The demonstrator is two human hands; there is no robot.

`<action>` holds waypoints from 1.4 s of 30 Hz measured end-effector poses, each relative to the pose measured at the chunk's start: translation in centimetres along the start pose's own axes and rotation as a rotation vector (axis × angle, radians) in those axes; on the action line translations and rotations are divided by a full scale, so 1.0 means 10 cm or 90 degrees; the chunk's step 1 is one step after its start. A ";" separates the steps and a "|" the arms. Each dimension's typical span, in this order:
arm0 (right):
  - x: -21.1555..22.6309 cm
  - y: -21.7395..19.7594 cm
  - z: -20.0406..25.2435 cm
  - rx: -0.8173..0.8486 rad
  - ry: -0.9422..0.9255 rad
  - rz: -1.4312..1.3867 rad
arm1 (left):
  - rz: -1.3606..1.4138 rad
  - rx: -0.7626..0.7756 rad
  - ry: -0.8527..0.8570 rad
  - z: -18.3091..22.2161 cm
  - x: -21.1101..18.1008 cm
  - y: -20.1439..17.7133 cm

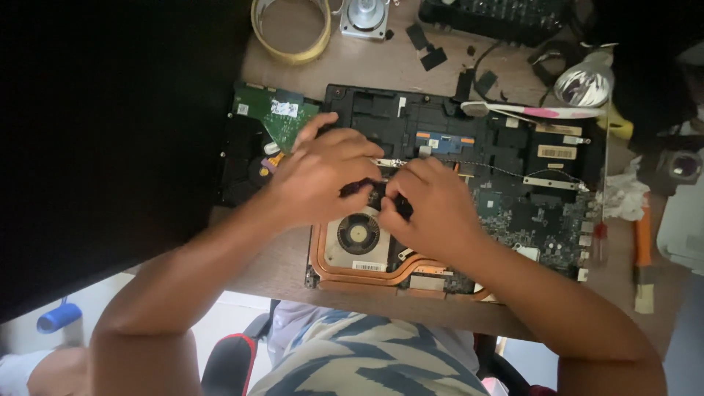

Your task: Repairing a laptop by connecting internal ribbon cables and using a screwdriver on the motherboard

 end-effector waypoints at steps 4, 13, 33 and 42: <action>0.08 -0.05 -0.04 0.021 0.011 -0.017 | -0.016 0.027 -0.006 0.07 0.00 0.02; 0.07 -0.09 -0.06 0.035 0.014 -0.068 | -0.052 0.070 0.014 0.07 0.03 0.13; -0.17 -0.24 -0.07 -0.083 0.146 -0.257 | -0.004 0.126 0.091 0.03 0.02 0.15; -0.20 -0.20 -0.06 -0.059 0.131 -0.285 | -0.063 0.167 0.083 0.01 0.02 0.15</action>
Point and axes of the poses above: each hand's wrist, its own z-axis away from the middle knuckle, its own y-axis out of the palm, x = y × z, the point moved 5 cm from there along -z, towards the middle knuckle, and after that the axes turned 10 degrees about -z, right-handed, at the moved point
